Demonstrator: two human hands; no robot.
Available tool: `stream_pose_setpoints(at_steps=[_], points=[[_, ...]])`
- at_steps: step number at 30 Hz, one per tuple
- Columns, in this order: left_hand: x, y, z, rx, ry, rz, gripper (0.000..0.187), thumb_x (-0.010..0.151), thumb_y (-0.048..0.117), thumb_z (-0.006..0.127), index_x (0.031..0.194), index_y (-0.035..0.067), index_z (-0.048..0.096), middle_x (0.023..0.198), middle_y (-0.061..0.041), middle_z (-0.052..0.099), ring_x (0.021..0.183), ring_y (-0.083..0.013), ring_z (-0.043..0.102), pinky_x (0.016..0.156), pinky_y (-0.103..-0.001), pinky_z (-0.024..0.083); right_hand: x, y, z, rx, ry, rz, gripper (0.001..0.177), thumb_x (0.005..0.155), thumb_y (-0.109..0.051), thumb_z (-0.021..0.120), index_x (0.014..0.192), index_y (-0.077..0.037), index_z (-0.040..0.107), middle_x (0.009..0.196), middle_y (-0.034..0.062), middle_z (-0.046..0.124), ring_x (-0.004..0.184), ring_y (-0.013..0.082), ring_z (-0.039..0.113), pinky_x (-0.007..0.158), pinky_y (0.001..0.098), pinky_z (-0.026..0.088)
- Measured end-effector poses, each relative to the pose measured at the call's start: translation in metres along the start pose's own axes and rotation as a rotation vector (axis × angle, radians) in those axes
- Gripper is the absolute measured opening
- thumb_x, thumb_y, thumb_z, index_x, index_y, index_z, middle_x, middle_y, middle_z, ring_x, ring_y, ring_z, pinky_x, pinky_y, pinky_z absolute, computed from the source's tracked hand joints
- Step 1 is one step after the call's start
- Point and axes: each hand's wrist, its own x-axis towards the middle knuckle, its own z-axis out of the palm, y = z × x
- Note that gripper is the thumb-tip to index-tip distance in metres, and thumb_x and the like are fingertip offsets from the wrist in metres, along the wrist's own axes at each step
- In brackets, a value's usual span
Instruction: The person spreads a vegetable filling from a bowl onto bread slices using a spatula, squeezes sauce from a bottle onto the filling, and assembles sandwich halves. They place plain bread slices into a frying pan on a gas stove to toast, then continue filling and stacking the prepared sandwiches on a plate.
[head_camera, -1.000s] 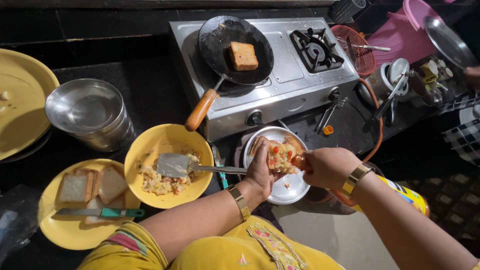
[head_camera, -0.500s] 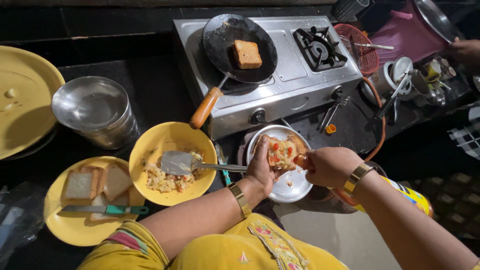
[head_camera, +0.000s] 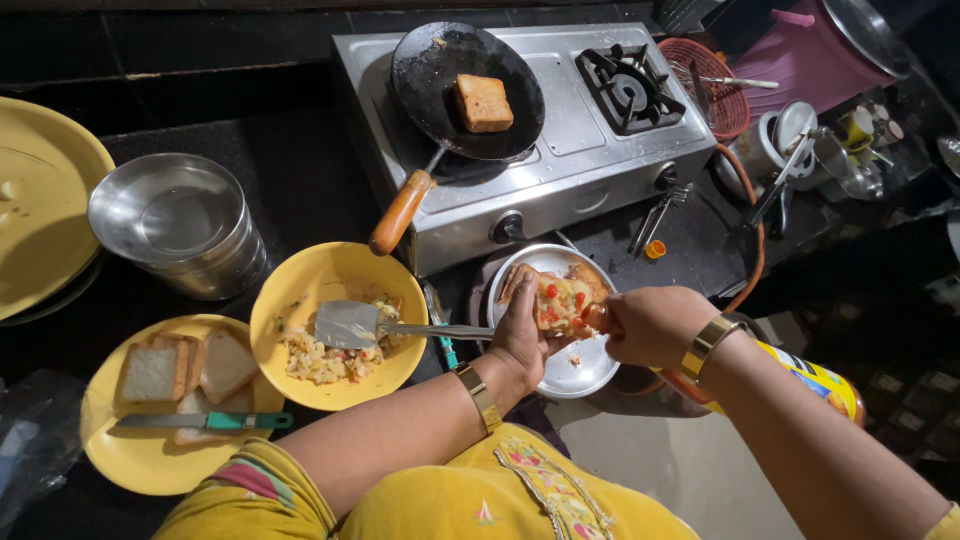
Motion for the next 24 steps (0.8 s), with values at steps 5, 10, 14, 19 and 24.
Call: stream_pose_setpoints(at_steps=[5, 10, 14, 19, 24], points=[[-0.005, 0.002, 0.001, 0.021, -0.053, 0.001, 0.071, 0.091, 0.067, 0.051, 0.135, 0.012, 0.056, 0.121, -0.009, 0.072, 0.105, -0.0217, 0.073, 0.09, -0.039, 0.062, 0.003, 0.002, -0.007, 0.018, 0.025, -0.013, 0.027, 0.077, -0.038, 0.069, 0.096, -0.019, 0.071, 0.087, 0.0076, 0.074, 0.085, 0.0322, 0.072, 0.077, 0.0456, 0.057], [-0.008, 0.001, 0.002, 0.052, -0.078, -0.034, 0.068, 0.092, 0.066, 0.051, 0.133, 0.013, 0.059, 0.119, -0.008, 0.073, 0.102, -0.021, 0.074, 0.089, -0.039, 0.062, 0.009, 0.008, -0.013, -0.035, 0.051, -0.035, 0.028, 0.08, -0.039, 0.067, 0.098, -0.017, 0.071, 0.089, 0.0094, 0.074, 0.086, 0.0343, 0.071, 0.077, 0.046, 0.057], [-0.007, 0.002, 0.0, 0.068, -0.088, -0.043, 0.066, 0.093, 0.066, 0.051, 0.132, 0.014, 0.061, 0.118, -0.006, 0.074, 0.101, -0.0191, 0.074, 0.087, -0.037, 0.062, 0.014, 0.012, -0.013, -0.033, 0.033, -0.025, 0.028, 0.079, -0.038, 0.067, 0.101, -0.022, 0.073, 0.089, 0.009, 0.074, 0.086, 0.0335, 0.071, 0.078, 0.0465, 0.057], [-0.002, 0.001, 0.0, 0.092, -0.058, -0.054, 0.062, 0.092, 0.065, 0.052, 0.13, 0.017, 0.063, 0.116, -0.002, 0.074, 0.101, -0.0167, 0.074, 0.086, -0.038, 0.061, 0.02, 0.018, -0.012, -0.06, 0.043, -0.042, 0.029, 0.08, -0.038, 0.067, 0.101, -0.018, 0.072, 0.089, 0.0092, 0.074, 0.086, 0.0344, 0.071, 0.077, 0.0466, 0.057], [-0.002, 0.002, 0.001, 0.118, -0.049, -0.096, 0.06, 0.093, 0.063, 0.052, 0.13, 0.017, 0.062, 0.115, -0.003, 0.074, 0.101, -0.0184, 0.073, 0.087, -0.041, 0.061, 0.025, 0.022, -0.009, -0.009, 0.092, -0.036, 0.031, 0.079, -0.04, 0.068, 0.101, -0.018, 0.071, 0.089, 0.0101, 0.074, 0.086, 0.0348, 0.071, 0.077, 0.0464, 0.057]])
